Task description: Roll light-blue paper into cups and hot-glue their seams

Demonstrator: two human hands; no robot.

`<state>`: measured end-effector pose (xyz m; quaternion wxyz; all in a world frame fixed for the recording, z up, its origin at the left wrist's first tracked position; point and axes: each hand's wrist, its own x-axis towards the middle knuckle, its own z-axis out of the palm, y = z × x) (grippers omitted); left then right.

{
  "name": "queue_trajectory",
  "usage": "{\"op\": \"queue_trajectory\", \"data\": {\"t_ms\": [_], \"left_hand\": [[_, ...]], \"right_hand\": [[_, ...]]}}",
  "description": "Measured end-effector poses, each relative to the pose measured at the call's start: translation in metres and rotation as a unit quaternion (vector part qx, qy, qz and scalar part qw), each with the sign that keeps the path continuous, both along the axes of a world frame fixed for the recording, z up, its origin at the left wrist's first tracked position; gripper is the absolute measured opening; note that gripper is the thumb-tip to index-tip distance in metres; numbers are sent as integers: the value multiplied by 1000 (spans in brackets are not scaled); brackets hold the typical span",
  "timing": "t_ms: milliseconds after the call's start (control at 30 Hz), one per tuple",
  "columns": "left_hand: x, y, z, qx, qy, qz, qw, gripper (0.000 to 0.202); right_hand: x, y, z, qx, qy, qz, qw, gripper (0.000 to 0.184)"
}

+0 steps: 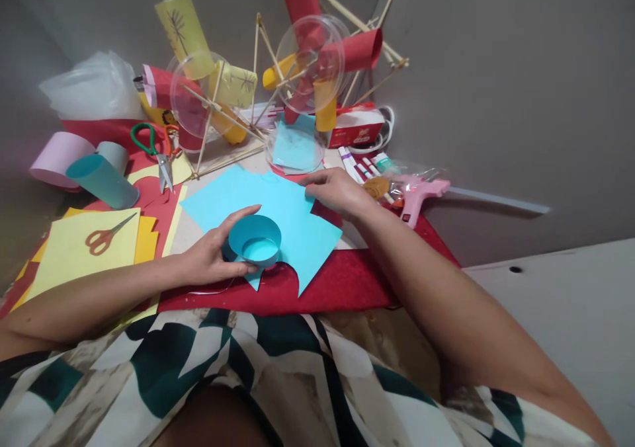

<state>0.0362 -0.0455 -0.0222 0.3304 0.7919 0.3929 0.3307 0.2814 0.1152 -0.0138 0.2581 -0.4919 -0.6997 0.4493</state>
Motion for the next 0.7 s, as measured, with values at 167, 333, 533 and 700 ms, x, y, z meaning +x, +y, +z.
{"op": "queue_trajectory", "data": {"t_ms": [167, 333, 533, 700], "left_hand": [[0, -1, 2, 10, 3, 9, 1000, 95], [0, -3, 5, 28, -6, 32, 999, 94], [-5, -1, 13, 117, 2, 89, 989, 94], [-10, 11, 15, 119, 2, 133, 984, 89]], "right_hand": [[-10, 14, -5, 22, -28, 50, 998, 22], [-29, 33, -1, 45, -50, 109, 992, 24], [-56, 52, 1, 62, -61, 186, 979, 22], [-73, 50, -1, 112, -62, 179, 975, 28]]}}
